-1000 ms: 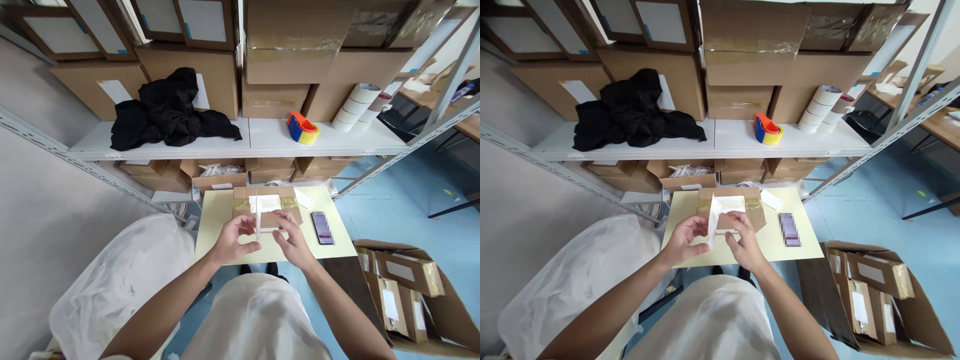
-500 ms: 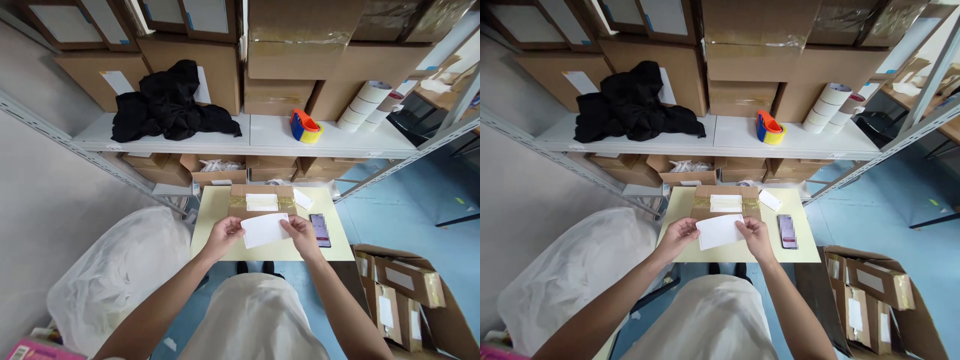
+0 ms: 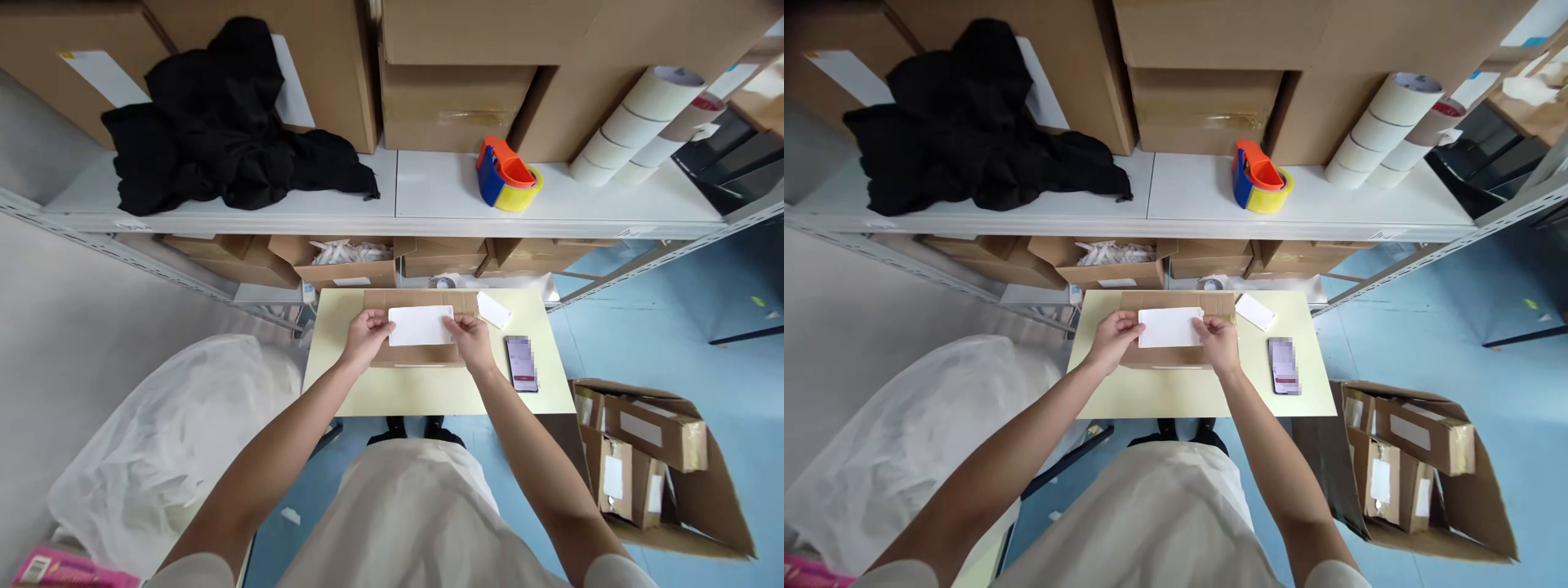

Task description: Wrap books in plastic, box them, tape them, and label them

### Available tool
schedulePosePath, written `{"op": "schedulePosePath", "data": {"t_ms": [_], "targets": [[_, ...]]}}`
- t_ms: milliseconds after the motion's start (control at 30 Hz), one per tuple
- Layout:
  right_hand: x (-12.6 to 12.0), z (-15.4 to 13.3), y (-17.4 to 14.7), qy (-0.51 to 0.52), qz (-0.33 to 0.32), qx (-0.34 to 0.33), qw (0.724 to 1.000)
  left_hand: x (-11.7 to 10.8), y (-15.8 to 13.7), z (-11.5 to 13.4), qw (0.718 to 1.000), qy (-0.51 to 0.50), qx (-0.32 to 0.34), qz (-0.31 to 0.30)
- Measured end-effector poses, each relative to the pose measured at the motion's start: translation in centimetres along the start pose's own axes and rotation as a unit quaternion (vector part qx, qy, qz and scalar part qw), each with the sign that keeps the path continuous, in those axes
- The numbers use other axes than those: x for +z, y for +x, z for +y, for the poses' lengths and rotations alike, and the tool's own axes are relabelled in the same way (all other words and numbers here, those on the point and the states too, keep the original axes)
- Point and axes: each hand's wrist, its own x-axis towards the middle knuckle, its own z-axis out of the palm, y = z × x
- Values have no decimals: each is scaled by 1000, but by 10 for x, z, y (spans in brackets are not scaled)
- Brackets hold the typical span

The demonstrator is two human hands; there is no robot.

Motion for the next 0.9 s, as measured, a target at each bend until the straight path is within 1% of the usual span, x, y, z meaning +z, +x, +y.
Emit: {"op": "schedulePosePath", "data": {"t_ms": [67, 133, 200, 300, 367, 400, 467, 567, 733, 833, 867, 900], "targets": [[1, 8, 7, -74, 5, 7, 997, 2, 11, -6, 999, 42, 15, 16], [2, 13, 13, -178, 22, 14, 984, 5, 20, -11, 993, 110, 38, 28], [4, 15, 16, -296, 40, 14, 954, 8, 26, -14, 983, 172, 55, 32], [9, 15, 19, -449, 51, 10, 892, 15, 28, -16, 968, 235, 78, 31], [14, 15, 20, -517, 47, 14, 855, 18, 28, -16, 957, 271, 93, 34], [16, 15, 20, -540, 43, 14, 840, 19, 27, -16, 952, 289, 100, 36], [20, 16, 19, -569, 32, 3, 822, 21, 26, -15, 940, 322, 110, 37], [22, 20, 18, -577, 27, -25, 816, 22, 24, -14, 925, 361, 119, 32], [15, 26, 18, -556, 59, -39, 828, 23, 21, -11, 907, 403, 119, 25], [10, 27, 17, -552, 76, -98, 825, 22, 19, -9, 894, 425, 129, 55], [9, 27, 16, -550, 68, -128, 822, 21, 18, -9, 888, 431, 145, 63], [9, 27, 14, -548, 45, -162, 819, 20, 17, -10, 882, 436, 170, 60]]}}
